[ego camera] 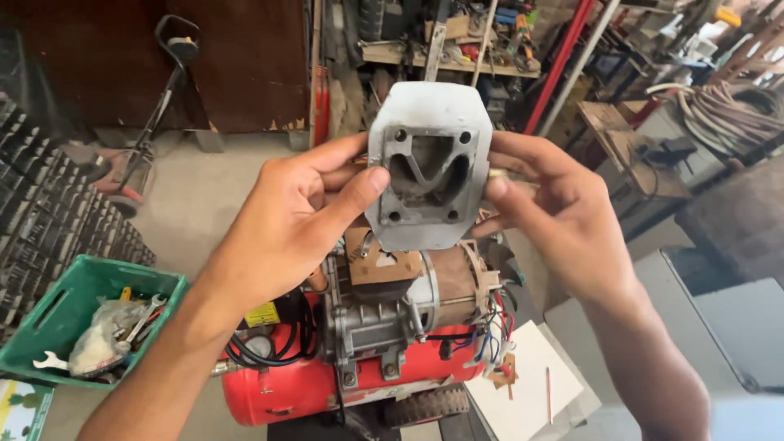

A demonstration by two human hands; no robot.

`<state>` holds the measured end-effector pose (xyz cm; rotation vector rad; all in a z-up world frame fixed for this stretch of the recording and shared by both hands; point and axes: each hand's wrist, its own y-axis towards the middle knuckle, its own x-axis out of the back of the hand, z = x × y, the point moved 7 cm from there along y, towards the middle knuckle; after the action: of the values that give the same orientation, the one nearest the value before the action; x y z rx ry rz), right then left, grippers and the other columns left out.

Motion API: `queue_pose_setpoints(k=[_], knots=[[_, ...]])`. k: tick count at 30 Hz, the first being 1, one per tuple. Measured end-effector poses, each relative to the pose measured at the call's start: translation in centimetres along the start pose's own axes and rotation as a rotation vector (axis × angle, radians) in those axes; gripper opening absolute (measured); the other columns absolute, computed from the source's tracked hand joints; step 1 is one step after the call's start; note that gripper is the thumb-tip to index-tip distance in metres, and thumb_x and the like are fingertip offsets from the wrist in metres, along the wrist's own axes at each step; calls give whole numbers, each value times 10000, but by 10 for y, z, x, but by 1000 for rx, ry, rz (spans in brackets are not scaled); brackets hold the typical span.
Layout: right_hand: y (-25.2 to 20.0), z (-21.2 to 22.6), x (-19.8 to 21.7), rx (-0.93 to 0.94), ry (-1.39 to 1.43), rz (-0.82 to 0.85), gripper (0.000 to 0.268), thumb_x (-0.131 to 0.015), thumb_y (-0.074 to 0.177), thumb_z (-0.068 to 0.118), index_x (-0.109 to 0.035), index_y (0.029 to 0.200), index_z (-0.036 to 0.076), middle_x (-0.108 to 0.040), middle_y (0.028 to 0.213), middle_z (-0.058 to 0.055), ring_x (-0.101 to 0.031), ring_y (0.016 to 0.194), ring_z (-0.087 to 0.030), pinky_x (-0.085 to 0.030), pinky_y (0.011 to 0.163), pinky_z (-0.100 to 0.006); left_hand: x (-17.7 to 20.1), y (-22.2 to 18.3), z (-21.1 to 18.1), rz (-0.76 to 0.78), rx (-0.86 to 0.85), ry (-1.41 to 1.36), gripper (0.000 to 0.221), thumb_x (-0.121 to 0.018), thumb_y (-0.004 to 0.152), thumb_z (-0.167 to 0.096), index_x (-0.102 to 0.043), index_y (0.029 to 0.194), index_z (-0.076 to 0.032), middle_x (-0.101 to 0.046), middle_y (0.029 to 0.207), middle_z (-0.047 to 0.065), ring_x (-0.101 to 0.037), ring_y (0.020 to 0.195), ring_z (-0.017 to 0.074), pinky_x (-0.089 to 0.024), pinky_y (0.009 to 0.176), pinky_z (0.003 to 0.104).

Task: Tracing a gasket template onto material and cutting it out with a utility knife for an air compressor repair.

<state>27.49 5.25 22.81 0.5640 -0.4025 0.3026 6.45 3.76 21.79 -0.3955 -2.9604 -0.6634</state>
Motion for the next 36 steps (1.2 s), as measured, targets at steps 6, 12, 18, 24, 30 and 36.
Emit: queue_pose_setpoints(k=[6,12,18,24,30,36], knots=[[25,-55,10,-475,320,228,552,-502,956,320,-643,1346,-44,-748,1235,-165,-748,1039,-254,-667,798,-390,-8,5,8,-53,-33,-3,543,-557,982,-280,-518,1453,-13,-709,1340,105,-689,1125,107,-574,905,207],[34,-105,18,-471,447,398,306,-550,1042,234,-693,1037,-37,-725,930,-184,-736,776,-217,-685,680,-327,-12,7,22,-76,-45,71,568,-540,998,-271,-455,1486,8,-669,1389,116,-662,1166,127,-595,937,252],[31,-96,10,-218,316,421,226,-627,950,55,-680,1150,-35,-776,1046,-190,-796,954,-275,-713,791,-350,2,7,32,3,-198,385,449,-607,1005,-237,-548,1435,-121,-696,1382,54,-744,1071,107,-596,863,231],[20,-96,-2,-150,30,198,249,-692,917,48,-725,1156,-11,-768,1150,-112,-752,974,-164,-637,806,-242,14,-1,39,112,-358,386,465,-578,969,153,-599,1358,-100,-630,1443,136,-532,1462,301,-428,1274,405],[9,-106,-3,-29,-70,118,219,-769,876,114,-735,1079,40,-760,1168,-114,-710,1092,-172,-555,971,-273,14,-12,40,80,-581,633,447,-600,955,201,-660,1273,-106,-653,1312,121,-633,1211,332,-514,1032,432],[2,-99,-13,26,-120,84,210,-770,886,74,-749,1094,54,-755,1152,-102,-706,1073,-172,-542,934,-266,13,-23,45,59,-583,702,382,-600,971,164,-687,1233,-101,-663,1264,124,-640,1127,328,-514,923,433]])
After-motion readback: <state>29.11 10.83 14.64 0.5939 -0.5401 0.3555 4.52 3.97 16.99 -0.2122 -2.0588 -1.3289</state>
